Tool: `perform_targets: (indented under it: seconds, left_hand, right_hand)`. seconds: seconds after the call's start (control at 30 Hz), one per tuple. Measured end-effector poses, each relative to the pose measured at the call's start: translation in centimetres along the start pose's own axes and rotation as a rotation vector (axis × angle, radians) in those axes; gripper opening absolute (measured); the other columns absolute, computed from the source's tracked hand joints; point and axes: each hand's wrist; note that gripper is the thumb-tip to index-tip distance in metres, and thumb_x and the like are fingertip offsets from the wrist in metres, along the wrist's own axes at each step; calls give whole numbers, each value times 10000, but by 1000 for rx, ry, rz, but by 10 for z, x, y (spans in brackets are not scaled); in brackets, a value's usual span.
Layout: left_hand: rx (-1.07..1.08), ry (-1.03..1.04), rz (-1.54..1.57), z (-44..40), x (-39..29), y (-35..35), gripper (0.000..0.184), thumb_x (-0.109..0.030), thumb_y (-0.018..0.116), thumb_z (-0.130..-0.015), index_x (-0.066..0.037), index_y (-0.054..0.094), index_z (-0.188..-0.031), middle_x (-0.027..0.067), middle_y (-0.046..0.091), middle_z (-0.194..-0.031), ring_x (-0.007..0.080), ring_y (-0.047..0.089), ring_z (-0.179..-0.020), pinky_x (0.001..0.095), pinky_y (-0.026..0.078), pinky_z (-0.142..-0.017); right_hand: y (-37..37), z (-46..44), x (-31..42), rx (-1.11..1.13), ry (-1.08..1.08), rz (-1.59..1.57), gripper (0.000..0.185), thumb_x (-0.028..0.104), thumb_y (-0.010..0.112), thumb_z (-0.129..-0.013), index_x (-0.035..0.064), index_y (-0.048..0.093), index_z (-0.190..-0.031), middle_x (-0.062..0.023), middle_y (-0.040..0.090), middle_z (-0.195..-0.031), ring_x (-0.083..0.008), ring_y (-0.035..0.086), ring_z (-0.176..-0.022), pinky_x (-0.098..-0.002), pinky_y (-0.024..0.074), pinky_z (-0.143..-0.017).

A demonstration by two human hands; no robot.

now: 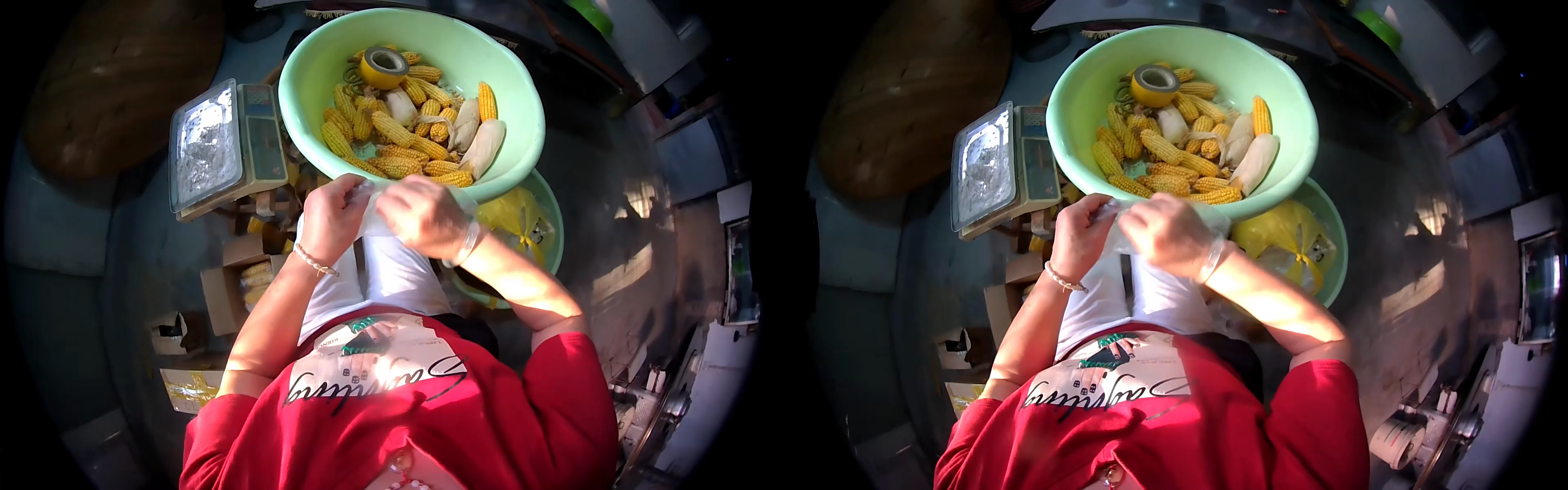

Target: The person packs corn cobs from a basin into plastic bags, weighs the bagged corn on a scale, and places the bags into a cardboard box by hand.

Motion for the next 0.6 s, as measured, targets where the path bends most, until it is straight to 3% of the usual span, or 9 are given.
perform_targets:
  seconds: [0.07,0.13,0.2,0.23,0.27,0.37,0.47,0.5,0.6]
  left_hand:
    - [8,-43,89,-4,-3,-1,147,-94,611,-816,19,634,-906,109,606,-691,162,566,-595,271,449,-561]
    - [38,-72,149,-11,-6,-4,147,-100,580,-881,28,638,-925,-14,566,-663,45,469,-563,207,395,-511]
    - [14,-177,344,-18,-8,-2,145,-106,577,-888,20,640,-921,-19,567,-676,38,459,-571,194,378,-516]
    - [3,-229,442,-23,-9,-1,144,-110,575,-892,16,640,-919,-22,567,-683,34,455,-575,187,369,-519]
    - [-28,-185,437,-29,-5,0,152,-118,543,-914,7,626,-939,6,599,-745,51,515,-645,183,398,-564]
    - [-98,-530,1153,-46,-8,-4,157,-106,451,-947,3,551,-996,66,624,-859,126,606,-765,202,450,-604]
    - [59,-528,1423,-59,25,-7,136,-106,450,-939,-2,537,-931,37,568,-747,99,528,-632,213,422,-561]
    - [93,-535,1318,-65,33,-6,138,-113,473,-924,-2,555,-913,34,575,-739,99,539,-630,217,435,-565]
    - [139,-495,868,-78,31,-1,154,-139,536,-881,1,598,-869,28,590,-717,98,555,-618,222,456,-569]
  right_hand:
    - [3,2,-17,11,170,32,88,100,631,-734,56,566,-773,-93,566,-702,-266,566,-649,-368,453,-607]
    - [1,4,-23,85,222,123,143,189,624,-792,66,593,-859,-92,595,-719,-276,587,-676,-409,439,-737]
    - [-2,4,-26,149,251,231,197,241,616,-811,70,602,-907,-90,607,-734,-276,600,-698,-436,418,-818]
    - [2,8,-33,231,300,272,300,312,586,-837,83,597,-1030,-93,623,-766,-271,620,-742,-485,353,-924]
    - [1,8,-37,276,323,303,309,314,576,-842,93,591,-1058,-96,623,-764,-273,622,-741,-493,337,-940]
    - [-4,13,-51,445,388,361,330,318,542,-858,125,575,-1125,-93,621,-808,-272,617,-796,-513,295,-976]
    - [-3,23,-72,686,452,351,327,315,497,-880,161,564,-1161,-65,615,-955,-259,585,-961,-522,265,-991]
    - [-7,19,-77,789,504,320,364,340,475,-887,170,543,-1202,-53,595,-1063,-258,536,-1061,-505,276,-986]
    - [-6,25,-104,793,502,167,411,368,468,-884,176,513,-1245,-70,590,-1123,-268,538,-1066,-494,294,-979]
Point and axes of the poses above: each hand's wrist, its own z-axis away from the middle knuckle, its own y-axis out of the palm, x = y × z
